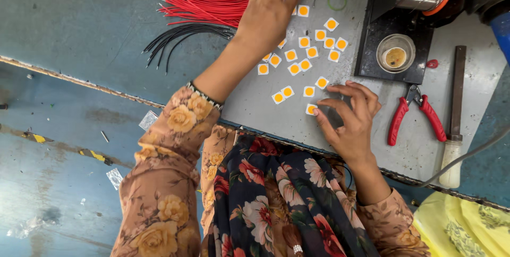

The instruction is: The person arranges small square LED modules on a workbench and then uses a soldering iron to apply solder to the contact points of each module. The person handles the modules by hand and uses a soldering iron and solder wire.

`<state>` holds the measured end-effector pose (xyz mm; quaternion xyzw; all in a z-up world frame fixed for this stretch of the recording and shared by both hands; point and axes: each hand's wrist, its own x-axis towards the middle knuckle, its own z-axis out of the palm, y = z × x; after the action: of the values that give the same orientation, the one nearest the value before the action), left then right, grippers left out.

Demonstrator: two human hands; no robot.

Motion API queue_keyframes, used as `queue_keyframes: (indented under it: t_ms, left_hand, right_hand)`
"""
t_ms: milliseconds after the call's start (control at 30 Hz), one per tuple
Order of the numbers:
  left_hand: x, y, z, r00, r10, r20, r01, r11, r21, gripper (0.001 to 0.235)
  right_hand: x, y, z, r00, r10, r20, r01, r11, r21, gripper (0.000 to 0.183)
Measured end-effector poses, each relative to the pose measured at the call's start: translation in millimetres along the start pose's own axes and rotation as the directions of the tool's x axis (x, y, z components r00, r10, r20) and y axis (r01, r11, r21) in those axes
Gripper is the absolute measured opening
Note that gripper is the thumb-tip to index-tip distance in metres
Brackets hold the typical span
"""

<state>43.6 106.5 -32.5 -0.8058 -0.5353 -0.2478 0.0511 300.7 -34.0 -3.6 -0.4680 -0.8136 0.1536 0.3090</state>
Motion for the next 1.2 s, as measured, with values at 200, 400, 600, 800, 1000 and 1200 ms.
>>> queue_keyframes:
  t_ms: [200,400,600,800,1000,1200]
  left_hand:
    - [-33.0,16.7,-5.2,0.997,0.021,0.072,-0.020,1.000,-0.015,0.040]
    - [-25.9,12.7,-11.8,0.999,0.021,0.029,-0.022,1.000,0.003,0.044]
    - [4.5,-9.7,0.5,1.000,-0.029,0.002,0.029,0.996,0.089,0.046]
    - [-27.9,-13.6,-35.1,0.999,-0.048,0.001,0.048,0.998,-0.035,0.036]
    - [-68.2,-60.7,-98.7,0.998,-0.005,0.068,0.010,0.997,-0.075,0.064]
    - [-77.9,-84.0,-87.5,0.998,-0.013,0.066,0.017,0.998,-0.059,0.051]
  right_hand:
    - [-0.4,1.9,0.2,1.000,0.007,0.025,-0.008,0.999,0.041,0.018]
    - [0.4,1.3,-1.0,1.000,0.010,0.026,-0.011,0.999,0.038,0.018]
    - [1.5,-1.0,-1.0,1.000,0.012,0.018,-0.013,0.999,0.037,0.018]
    - [-0.1,0.9,0.3,1.000,0.018,0.014,-0.019,0.999,0.039,0.018]
    - [2.7,-1.9,-0.1,1.000,0.013,0.020,-0.014,0.999,0.037,0.017]
    - [-5.8,-0.1,0.6,0.998,0.062,-0.019,-0.061,0.996,0.072,0.012]
